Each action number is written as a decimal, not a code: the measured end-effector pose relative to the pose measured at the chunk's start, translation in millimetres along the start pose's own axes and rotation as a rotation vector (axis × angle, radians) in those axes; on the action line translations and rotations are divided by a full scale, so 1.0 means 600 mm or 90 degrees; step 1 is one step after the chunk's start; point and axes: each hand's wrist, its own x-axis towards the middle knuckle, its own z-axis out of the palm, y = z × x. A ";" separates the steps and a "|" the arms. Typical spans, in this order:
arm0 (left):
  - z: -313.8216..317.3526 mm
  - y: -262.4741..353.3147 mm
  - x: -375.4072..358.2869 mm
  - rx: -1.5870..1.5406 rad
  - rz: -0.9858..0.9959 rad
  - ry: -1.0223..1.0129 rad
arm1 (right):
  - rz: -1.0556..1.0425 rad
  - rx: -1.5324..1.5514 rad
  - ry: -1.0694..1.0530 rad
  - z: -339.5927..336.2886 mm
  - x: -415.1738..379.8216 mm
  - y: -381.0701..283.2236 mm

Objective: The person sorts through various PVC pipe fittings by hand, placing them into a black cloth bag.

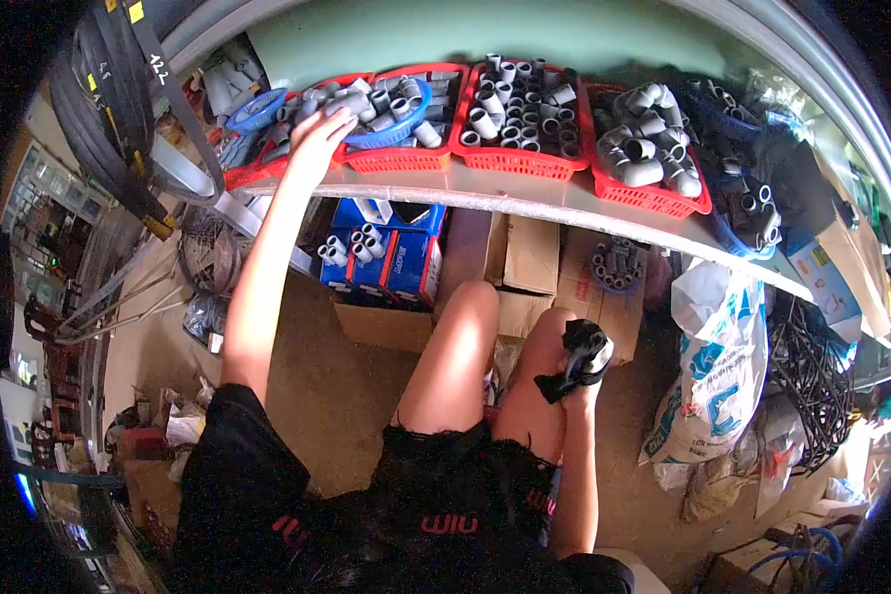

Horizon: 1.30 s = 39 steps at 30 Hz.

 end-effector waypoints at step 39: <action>0.244 0.107 -0.475 -0.618 -0.428 -0.182 | -0.527 -0.709 -0.110 0.347 -0.163 -0.153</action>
